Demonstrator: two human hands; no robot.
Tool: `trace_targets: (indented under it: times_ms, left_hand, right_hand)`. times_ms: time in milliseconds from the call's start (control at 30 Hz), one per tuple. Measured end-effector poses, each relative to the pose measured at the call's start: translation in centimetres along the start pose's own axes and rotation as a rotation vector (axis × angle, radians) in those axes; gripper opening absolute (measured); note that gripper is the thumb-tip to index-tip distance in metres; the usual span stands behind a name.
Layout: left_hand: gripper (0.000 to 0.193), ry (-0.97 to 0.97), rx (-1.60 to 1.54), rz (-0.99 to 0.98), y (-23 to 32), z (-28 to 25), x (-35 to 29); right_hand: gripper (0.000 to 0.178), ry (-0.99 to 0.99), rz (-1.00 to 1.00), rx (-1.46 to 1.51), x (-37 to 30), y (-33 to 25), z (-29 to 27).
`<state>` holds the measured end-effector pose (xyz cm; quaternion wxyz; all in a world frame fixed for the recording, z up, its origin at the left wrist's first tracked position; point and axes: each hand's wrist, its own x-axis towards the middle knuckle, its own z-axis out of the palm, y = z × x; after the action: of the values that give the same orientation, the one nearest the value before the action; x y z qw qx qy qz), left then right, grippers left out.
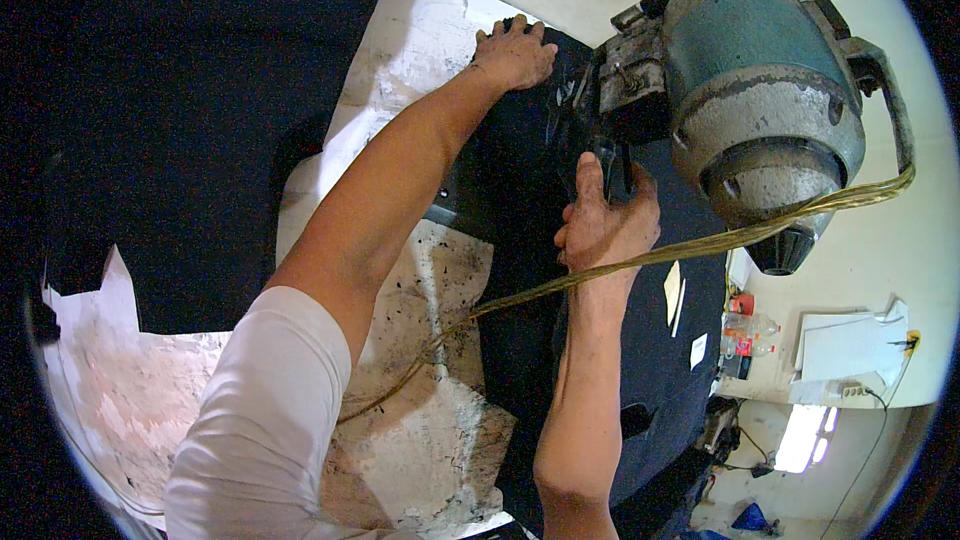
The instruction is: The person unpacks black fabric from a plastic bag, places it on a worktable, and uses a handheld electric fabric cutter to cut along marked lines. The person repeatedly positions the fabric, cuts sections, and sets the cut pieces aside.
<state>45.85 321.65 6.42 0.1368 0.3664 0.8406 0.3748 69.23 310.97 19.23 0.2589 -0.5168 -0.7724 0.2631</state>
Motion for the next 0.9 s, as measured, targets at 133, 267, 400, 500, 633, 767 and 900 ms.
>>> trace_targets:
  times_ms: [133,267,400,500,633,767,900]
  left_hand:
    - [0.067,-0.006,0.011,-0.009,0.2,-0.1,0.1]
    - [0.067,-0.002,-0.005,-0.005,0.2,-0.2,0.2]
    - [0.067,0.002,0.005,0.003,0.2,-0.2,0.2]
    - [0.066,0.000,0.000,0.000,0.2,-0.2,0.3]
    - [0.067,-0.009,-0.015,-0.013,0.3,-0.1,0.4]
    - [0.067,-0.023,-0.032,-0.015,0.2,0.1,0.5]
    - [0.066,0.016,-0.104,-0.006,-0.1,0.5,0.6]
  right_hand:
    - [0.069,0.003,-0.009,0.013,0.3,0.0,0.1]
    - [0.053,0.038,-0.006,0.001,0.6,-0.2,0.4]
    - [0.057,0.030,-0.007,0.006,1.0,-0.1,0.4]
    - [0.069,-0.002,-0.014,0.029,1.3,0.1,0.4]
    - [0.071,0.005,-0.023,0.014,1.7,0.2,0.4]
    - [0.073,-0.005,-0.015,0.034,1.8,-0.1,0.4]
    - [0.072,0.028,-0.014,-0.012,1.8,-0.6,0.6]
